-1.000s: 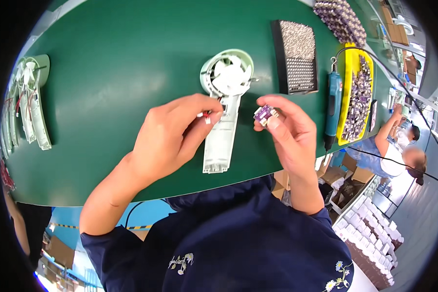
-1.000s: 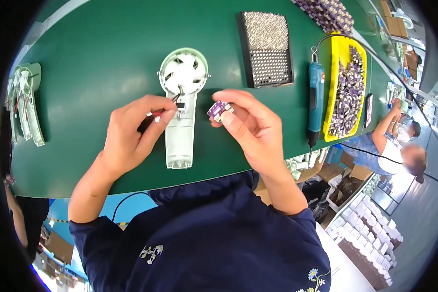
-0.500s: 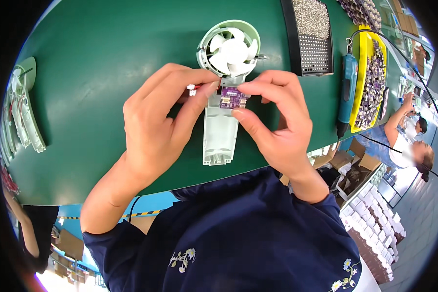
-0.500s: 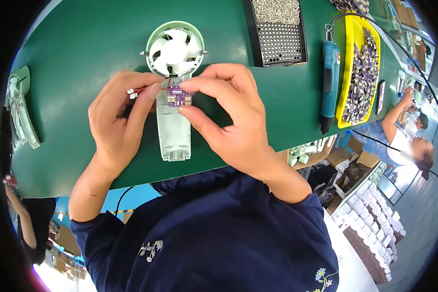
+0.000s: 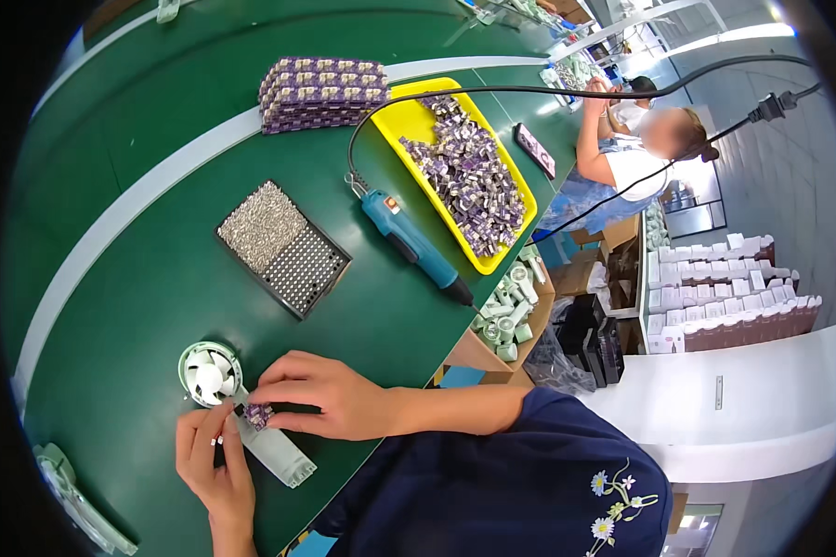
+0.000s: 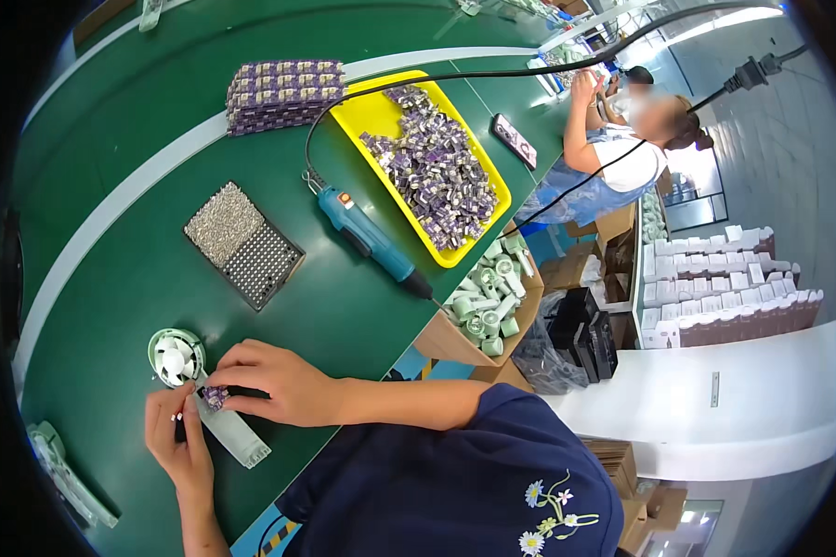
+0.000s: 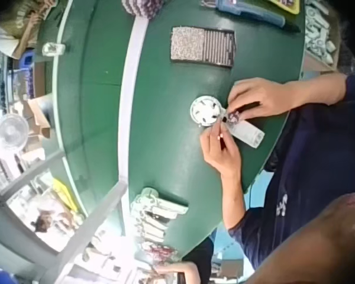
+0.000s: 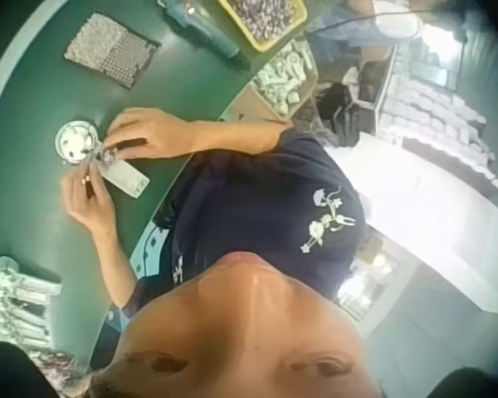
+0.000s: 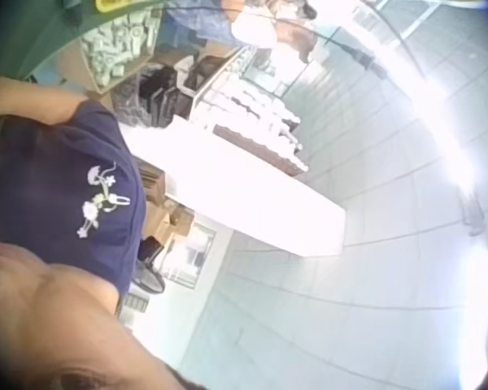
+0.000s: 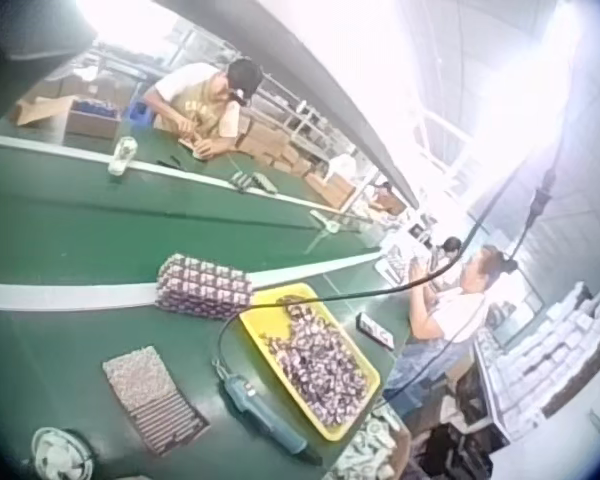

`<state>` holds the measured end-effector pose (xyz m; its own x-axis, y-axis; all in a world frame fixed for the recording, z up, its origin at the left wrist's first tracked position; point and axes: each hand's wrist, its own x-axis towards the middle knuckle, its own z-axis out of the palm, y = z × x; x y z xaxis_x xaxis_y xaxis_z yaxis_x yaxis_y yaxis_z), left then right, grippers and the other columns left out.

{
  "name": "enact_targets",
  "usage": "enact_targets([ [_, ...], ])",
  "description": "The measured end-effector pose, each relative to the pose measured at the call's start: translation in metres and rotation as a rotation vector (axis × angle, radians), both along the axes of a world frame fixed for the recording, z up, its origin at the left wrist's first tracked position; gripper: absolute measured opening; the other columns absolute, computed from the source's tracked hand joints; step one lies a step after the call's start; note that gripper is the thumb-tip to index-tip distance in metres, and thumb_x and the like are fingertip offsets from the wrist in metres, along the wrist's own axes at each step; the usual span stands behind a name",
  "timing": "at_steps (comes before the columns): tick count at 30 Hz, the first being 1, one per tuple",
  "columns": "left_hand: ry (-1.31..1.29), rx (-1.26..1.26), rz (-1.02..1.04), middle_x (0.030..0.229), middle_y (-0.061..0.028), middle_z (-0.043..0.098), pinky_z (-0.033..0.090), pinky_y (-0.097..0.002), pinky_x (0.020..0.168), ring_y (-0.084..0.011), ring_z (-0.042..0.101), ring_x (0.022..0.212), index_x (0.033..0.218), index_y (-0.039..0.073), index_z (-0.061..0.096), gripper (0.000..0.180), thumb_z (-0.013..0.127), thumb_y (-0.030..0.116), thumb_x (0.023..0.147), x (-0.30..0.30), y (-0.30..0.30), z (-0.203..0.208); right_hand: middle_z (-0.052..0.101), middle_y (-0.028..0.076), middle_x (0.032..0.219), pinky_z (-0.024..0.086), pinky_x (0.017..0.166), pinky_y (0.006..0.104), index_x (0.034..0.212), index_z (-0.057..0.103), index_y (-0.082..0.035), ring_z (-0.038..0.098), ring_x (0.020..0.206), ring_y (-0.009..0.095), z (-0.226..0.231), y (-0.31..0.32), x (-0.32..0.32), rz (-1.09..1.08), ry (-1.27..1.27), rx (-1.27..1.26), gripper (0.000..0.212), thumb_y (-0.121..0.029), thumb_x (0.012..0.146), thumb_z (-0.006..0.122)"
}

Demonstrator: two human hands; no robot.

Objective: Installing printed circuit boards into handheld fan housings and securing them with an electric screwdriver on a factory assembly line.

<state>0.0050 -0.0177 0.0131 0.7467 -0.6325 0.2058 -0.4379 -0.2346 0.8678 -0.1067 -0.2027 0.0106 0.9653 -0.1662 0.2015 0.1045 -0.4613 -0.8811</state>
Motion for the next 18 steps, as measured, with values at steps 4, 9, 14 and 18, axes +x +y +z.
enact_targets([
  [4,0.013,0.006,-0.069,0.091,-0.0122,0.062,0.046,-0.0341,0.07,-0.025,0.058,0.077,0.103,-0.003,0.071,0.016,0.062,-0.01,0.091,0.007,-0.002,0.005,0.063,0.009,0.111,0.053,0.086,0.038,0.117,0.071,-0.005,0.062,0.101,0.027,-0.003,-0.001,0.002,0.009,-0.031,0.051,0.028,-0.015,0.092,0.077],
  [9,0.021,-0.022,-0.031,0.086,-0.015,0.061,0.047,-0.0355,0.067,-0.0286,0.059,0.074,0.096,-0.003,0.068,0.009,0.062,-0.008,0.093,0.007,0.009,-0.002,0.067,0.01,0.114,0.054,0.089,0.0372,0.118,0.073,-0.005,0.064,0.103,0.027,-0.003,-0.003,0.006,0.073,-0.021,0.14,0.032,-0.011,0.088,0.081],
  [14,0.081,-0.085,-0.018,0.086,-0.0152,0.063,0.05,-0.0367,0.063,-0.0324,0.062,0.072,0.099,-0.002,0.066,0.006,0.069,-0.002,0.093,0.009,-0.008,0.001,0.067,0.013,0.111,0.056,0.083,0.0341,0.113,0.075,0.0,0.068,0.094,0.024,0.024,-0.024,0.009,-0.006,0.029,-0.093,0.032,-0.001,0.082,0.083],
  [18,0.01,-0.088,0.038,0.088,-0.0148,0.064,0.05,-0.0383,0.058,-0.0319,0.063,0.068,0.107,-0.001,0.065,0.013,0.068,-0.002,0.094,0.001,-0.002,-0.006,0.064,0.011,0.111,0.056,0.08,0.031,0.115,0.074,0.002,0.067,0.094,0.021,0.025,-0.022,0.022,0.115,0.071,-0.157,0.037,0.003,0.079,0.083],
])
